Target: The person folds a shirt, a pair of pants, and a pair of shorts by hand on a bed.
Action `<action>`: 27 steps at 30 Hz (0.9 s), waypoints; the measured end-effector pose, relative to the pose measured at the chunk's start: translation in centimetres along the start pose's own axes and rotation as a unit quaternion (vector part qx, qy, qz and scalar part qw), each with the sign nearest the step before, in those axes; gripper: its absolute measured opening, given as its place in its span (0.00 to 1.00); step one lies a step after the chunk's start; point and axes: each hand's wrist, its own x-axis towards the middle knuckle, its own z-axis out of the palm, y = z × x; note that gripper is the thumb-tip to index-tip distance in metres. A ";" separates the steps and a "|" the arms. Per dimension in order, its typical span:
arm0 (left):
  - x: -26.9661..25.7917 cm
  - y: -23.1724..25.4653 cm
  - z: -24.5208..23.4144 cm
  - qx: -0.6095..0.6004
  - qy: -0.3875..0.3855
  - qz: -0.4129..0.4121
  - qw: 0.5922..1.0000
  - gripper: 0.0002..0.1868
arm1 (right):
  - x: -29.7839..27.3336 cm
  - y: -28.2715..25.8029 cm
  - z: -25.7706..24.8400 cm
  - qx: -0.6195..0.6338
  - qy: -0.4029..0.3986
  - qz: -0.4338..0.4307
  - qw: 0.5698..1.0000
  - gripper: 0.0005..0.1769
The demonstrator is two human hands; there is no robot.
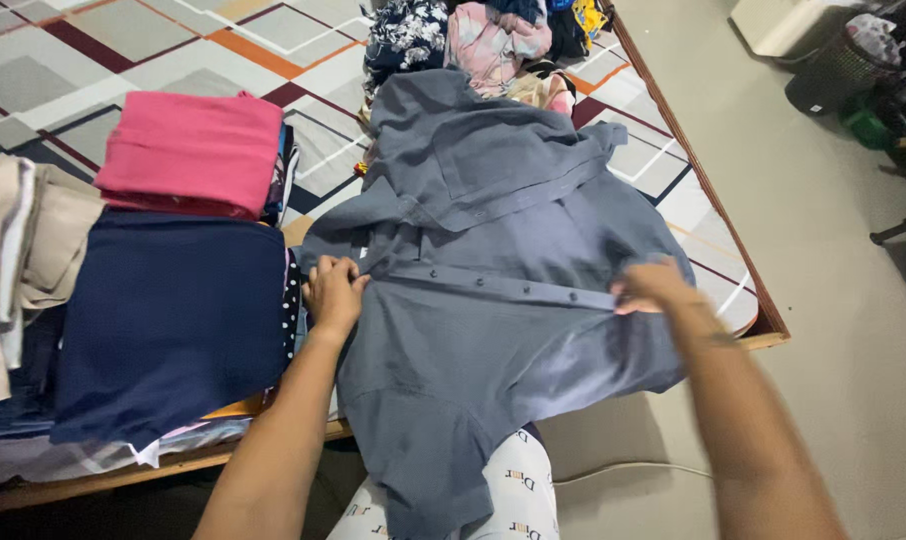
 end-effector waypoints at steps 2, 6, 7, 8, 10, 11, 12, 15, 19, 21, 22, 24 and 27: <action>-0.2 0.2 0.1 -0.024 0.030 0.017 0.999 0.14 | -1.1 4.2 1.4 -0.061 0.011 0.038 0.997 0.19; 0.9 -0.3 1.2 -0.059 0.072 0.137 0.986 0.14 | 0.6 10.2 4.4 0.294 0.231 -0.066 0.925 0.04; 1.2 -0.6 1.5 -0.065 0.087 0.190 0.976 0.14 | 0.6 11.1 4.6 0.412 0.235 -0.055 0.879 0.09; 1.4 -0.6 1.6 -0.049 0.070 0.192 0.978 0.14 | 0.8 11.2 4.5 0.522 0.236 -0.044 0.818 0.14; 1.7 -0.1 1.7 -0.017 0.037 0.197 0.980 0.14 | 0.4 11.0 3.9 0.405 0.198 0.072 0.890 0.10; 1.7 0.2 1.5 -0.023 0.016 0.164 0.986 0.13 | -0.3 10.2 3.0 0.331 0.175 0.126 0.919 0.07; 1.4 0.8 1.3 -0.029 -0.009 0.131 0.991 0.12 | -1.4 9.0 2.3 0.182 0.172 0.172 0.953 0.08; 0.9 2.4 0.3 -0.042 -0.039 0.045 0.997 0.24 | -2.4 1.9 -1.0 -0.081 0.298 0.193 0.931 0.19; 1.9 2.5 -0.5 -0.064 -0.092 -0.034 0.993 0.32 | 0.6 -11.2 -5.7 0.139 0.496 -0.065 0.854 0.33; 2.4 1.3 -0.9 -0.038 -0.096 -0.045 0.994 0.28 | 2.6 -17.6 -7.4 0.202 0.531 -0.142 0.810 0.33; 2.6 0.9 -1.2 -0.026 -0.097 -0.051 0.994 0.26 | 3.3 -20.3 -8.1 0.233 0.512 -0.155 0.812 0.33; 2.4 0.8 -1.9 0.012 -0.012 -0.019 1.000 0.25 | 4.7 -24.8 -9.2 0.274 0.491 -0.190 0.805 0.36; 2.0 2.4 -2.9 -0.011 0.080 0.062 0.995 0.30 | 6.4 -29.7 -9.3 0.289 0.485 -0.243 0.789 0.37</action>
